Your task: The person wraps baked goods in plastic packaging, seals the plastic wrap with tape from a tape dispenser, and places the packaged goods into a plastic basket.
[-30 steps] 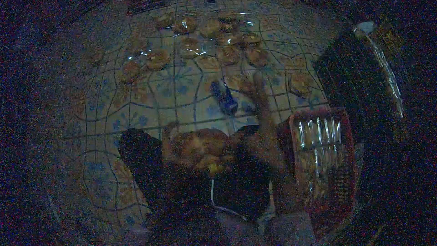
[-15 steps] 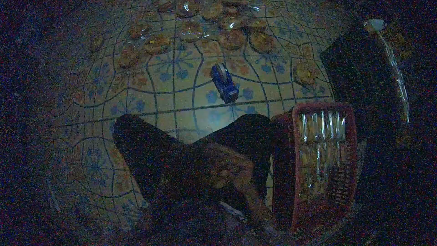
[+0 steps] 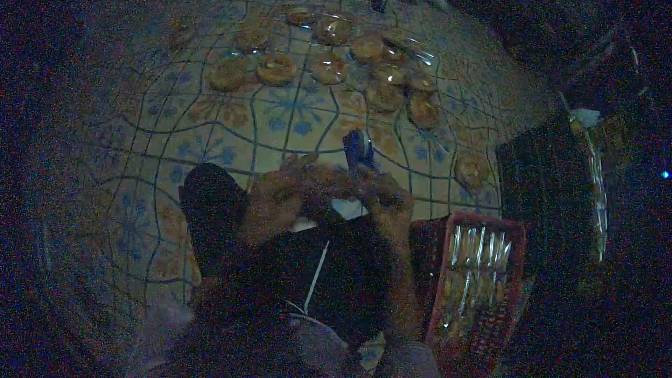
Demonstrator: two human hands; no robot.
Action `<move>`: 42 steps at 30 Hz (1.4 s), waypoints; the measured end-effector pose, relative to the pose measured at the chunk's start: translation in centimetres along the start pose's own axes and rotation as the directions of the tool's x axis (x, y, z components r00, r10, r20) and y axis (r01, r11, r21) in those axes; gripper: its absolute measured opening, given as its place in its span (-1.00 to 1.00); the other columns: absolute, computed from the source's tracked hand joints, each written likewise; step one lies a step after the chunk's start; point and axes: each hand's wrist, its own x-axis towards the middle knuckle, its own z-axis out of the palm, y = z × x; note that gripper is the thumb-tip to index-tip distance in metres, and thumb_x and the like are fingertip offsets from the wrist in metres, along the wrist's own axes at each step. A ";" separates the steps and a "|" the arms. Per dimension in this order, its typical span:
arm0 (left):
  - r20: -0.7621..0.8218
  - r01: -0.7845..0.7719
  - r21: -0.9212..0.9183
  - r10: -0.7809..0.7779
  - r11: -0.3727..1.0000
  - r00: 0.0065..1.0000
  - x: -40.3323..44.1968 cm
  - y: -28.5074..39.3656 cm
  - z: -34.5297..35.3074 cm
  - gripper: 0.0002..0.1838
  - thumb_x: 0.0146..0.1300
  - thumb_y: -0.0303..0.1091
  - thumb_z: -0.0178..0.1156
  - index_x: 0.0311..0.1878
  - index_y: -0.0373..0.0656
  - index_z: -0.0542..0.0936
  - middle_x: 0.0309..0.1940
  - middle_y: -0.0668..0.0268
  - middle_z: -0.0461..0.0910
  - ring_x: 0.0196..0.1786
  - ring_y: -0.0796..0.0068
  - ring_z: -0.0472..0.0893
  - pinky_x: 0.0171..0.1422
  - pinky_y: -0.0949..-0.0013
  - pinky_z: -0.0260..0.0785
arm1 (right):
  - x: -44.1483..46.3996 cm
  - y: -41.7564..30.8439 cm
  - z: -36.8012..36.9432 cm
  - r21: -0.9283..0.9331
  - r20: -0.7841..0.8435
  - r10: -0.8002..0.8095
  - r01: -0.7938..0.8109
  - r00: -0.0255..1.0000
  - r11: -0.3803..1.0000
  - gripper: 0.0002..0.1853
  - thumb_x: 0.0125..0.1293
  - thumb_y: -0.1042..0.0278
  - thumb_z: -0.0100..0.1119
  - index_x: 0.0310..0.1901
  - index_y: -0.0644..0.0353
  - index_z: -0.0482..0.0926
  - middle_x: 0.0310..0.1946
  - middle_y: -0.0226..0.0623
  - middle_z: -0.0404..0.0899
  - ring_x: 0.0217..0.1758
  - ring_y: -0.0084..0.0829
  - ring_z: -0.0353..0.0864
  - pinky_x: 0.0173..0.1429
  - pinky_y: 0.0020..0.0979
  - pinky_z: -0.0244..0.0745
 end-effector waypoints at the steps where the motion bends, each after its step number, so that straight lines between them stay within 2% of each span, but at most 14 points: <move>1: -0.009 0.014 0.001 -0.014 1.000 1.000 -1.3 -1.5 1.0 -0.75 0.08 -0.47 0.27 -0.14 -0.31 0.55 -0.17 -0.04 0.56 -0.06 0.20 0.59 -0.07 0.15 0.47 | -0.6 2.8 0.8 -0.002 0.015 0.005 -0.005 1.000 1.000 -0.78 0.09 0.46 0.31 -0.20 0.29 0.59 -0.48 -0.38 0.57 -0.32 -0.58 0.52 -0.11 -0.47 0.45; 4: -0.185 0.383 0.326 -0.339 0.864 0.922 -6.1 -5.4 4.3 -0.82 0.12 -0.40 0.26 -0.30 -0.35 0.60 -0.25 -0.01 0.58 -0.24 0.22 0.63 -0.20 0.07 0.49 | -3.9 10.0 3.9 0.211 -0.097 0.071 -0.049 0.993 0.976 -0.86 0.17 0.41 0.23 -0.30 0.29 0.59 -0.45 -0.37 0.58 -0.32 -0.58 0.50 -0.16 -0.47 0.43; 6: 0.149 0.948 -0.164 -0.943 0.274 0.299 -7.9 -7.5 5.7 -0.75 0.15 -0.32 0.25 -0.30 -0.38 0.60 -0.36 0.01 0.60 -0.43 0.31 0.61 -0.36 0.15 0.50 | -5.5 12.2 5.6 -0.064 -0.143 0.424 -0.435 0.895 0.898 -0.84 0.22 0.35 0.19 -0.42 0.26 0.57 -0.47 -0.34 0.58 -0.42 -0.54 0.51 -0.28 -0.50 0.41; 7: 0.151 0.949 -0.170 -0.945 0.264 0.290 -7.7 -7.1 5.5 -0.75 0.15 -0.32 0.25 -0.30 -0.38 0.60 -0.36 0.01 0.60 -0.43 0.31 0.61 -0.36 0.15 0.50 | -5.2 11.0 5.6 -0.073 -0.137 0.429 -0.441 0.893 0.895 -0.84 0.22 0.35 0.19 -0.42 0.26 0.57 -0.47 -0.34 0.58 -0.42 -0.54 0.51 -0.28 -0.50 0.41; 12: 0.224 0.616 -0.784 -0.891 0.076 0.394 -5.9 -5.1 4.7 -0.70 0.13 -0.29 0.28 -0.28 -0.41 0.60 -0.45 0.08 0.61 -0.55 0.42 0.57 -0.45 0.37 0.45 | -4.2 8.4 6.5 0.151 -0.120 0.498 -0.480 0.859 0.864 -0.79 0.23 0.30 0.17 -0.44 0.27 0.55 -0.51 -0.27 0.55 -0.53 -0.48 0.50 -0.44 -0.45 0.43; 15: 0.134 0.857 -0.407 -0.908 0.315 0.397 -7.8 -7.8 5.8 -0.73 0.15 -0.34 0.26 -0.22 -0.39 0.59 -0.38 0.06 0.60 -0.42 0.42 0.60 -0.34 0.36 0.49 | -6.2 15.4 6.1 0.106 -0.138 0.303 -0.290 0.943 0.951 -0.82 0.22 0.35 0.18 -0.34 0.33 0.53 -0.47 -0.20 0.55 -0.50 -0.45 0.54 -0.43 -0.42 0.45; 18: -0.086 0.672 -0.677 -0.939 0.301 0.334 -8.0 -8.2 8.0 -0.74 0.15 -0.38 0.25 -0.16 -0.38 0.57 -0.35 0.01 0.59 -0.27 0.40 0.60 -0.25 0.36 0.49 | -4.9 9.1 8.0 0.563 -0.167 0.632 -0.453 0.757 0.691 -0.82 0.22 0.40 0.19 -0.26 0.36 0.52 -0.44 -0.18 0.56 -0.47 -0.42 0.56 -0.40 -0.40 0.47; 22: 0.060 0.698 -0.658 -0.905 0.282 0.422 -9.3 -10.6 8.0 -0.70 0.16 -0.38 0.24 -0.11 -0.38 0.53 -0.36 -0.06 0.57 -0.21 0.31 0.60 -0.17 0.32 0.50 | -5.9 10.8 7.6 0.360 -0.156 0.420 -0.344 0.894 0.867 -0.84 0.21 0.43 0.19 -0.26 0.36 0.52 -0.41 -0.17 0.56 -0.46 -0.43 0.55 -0.39 -0.41 0.46; 24: 0.013 0.451 -0.735 -0.654 0.507 0.756 -9.4 -10.6 8.0 -0.76 0.16 -0.40 0.23 -0.17 -0.36 0.55 -0.35 0.01 0.59 -0.35 0.32 0.62 -0.30 0.32 0.49 | -6.2 10.3 7.1 0.026 -0.160 0.135 -0.132 0.978 0.991 -0.82 0.17 0.47 0.22 -0.21 0.35 0.55 -0.39 -0.21 0.60 -0.46 -0.47 0.55 -0.39 -0.45 0.50; 30: 0.004 0.828 -0.285 -0.863 0.483 0.505 -6.1 -6.1 6.5 -0.81 0.12 -0.50 0.24 -0.21 -0.37 0.54 -0.36 0.08 0.59 -0.48 0.31 0.63 -0.40 0.30 0.55 | -4.8 9.3 7.4 0.371 -0.240 0.631 -0.531 0.738 0.762 -0.84 0.23 0.47 0.19 -0.24 0.39 0.53 -0.56 -0.22 0.55 -0.56 -0.50 0.50 -0.44 -0.46 0.43; 34: -0.035 0.869 -0.244 -0.900 0.430 0.435 -5.4 -5.6 5.8 -0.79 0.09 -0.51 0.26 -0.20 -0.36 0.53 -0.49 0.13 0.59 -0.48 0.34 0.64 -0.42 0.33 0.53 | -5.2 10.0 8.1 0.350 -0.270 0.407 -0.305 0.872 0.886 -0.84 0.25 0.43 0.17 -0.26 0.39 0.54 -0.56 -0.22 0.54 -0.56 -0.51 0.50 -0.46 -0.46 0.43; 37: -0.023 0.349 -0.908 -0.859 0.231 0.511 -6.6 -7.3 6.6 -0.86 0.07 -0.50 0.28 -0.29 -0.32 0.57 -0.63 0.25 0.57 -0.53 0.42 0.62 -0.51 0.41 0.41 | -5.3 9.6 7.5 0.207 -0.164 0.368 -0.333 0.915 0.920 -0.86 0.25 0.43 0.17 -0.30 0.36 0.55 -0.55 -0.23 0.53 -0.56 -0.50 0.52 -0.47 -0.45 0.45; 40: 0.180 0.671 -0.730 -0.910 0.132 0.374 -6.4 -6.5 6.7 -0.86 0.07 -0.51 0.27 -0.30 -0.32 0.55 -0.58 0.22 0.58 -0.45 0.37 0.63 -0.48 0.39 0.43 | -5.5 11.9 6.3 0.185 -0.125 0.304 -0.279 0.944 0.942 -0.87 0.24 0.45 0.17 -0.29 0.36 0.55 -0.47 -0.18 0.57 -0.52 -0.49 0.55 -0.48 -0.45 0.48; 42: -0.200 0.696 0.062 -0.674 0.716 0.711 -7.0 -6.2 7.5 -0.87 0.06 -0.56 0.24 -0.30 -0.34 0.53 -0.45 0.12 0.60 -0.37 0.31 0.64 -0.37 0.34 0.51 | -5.5 13.7 6.2 0.189 -0.213 0.413 -0.378 0.885 0.907 -0.84 0.23 0.43 0.19 -0.29 0.39 0.55 -0.47 -0.16 0.58 -0.52 -0.49 0.56 -0.49 -0.45 0.49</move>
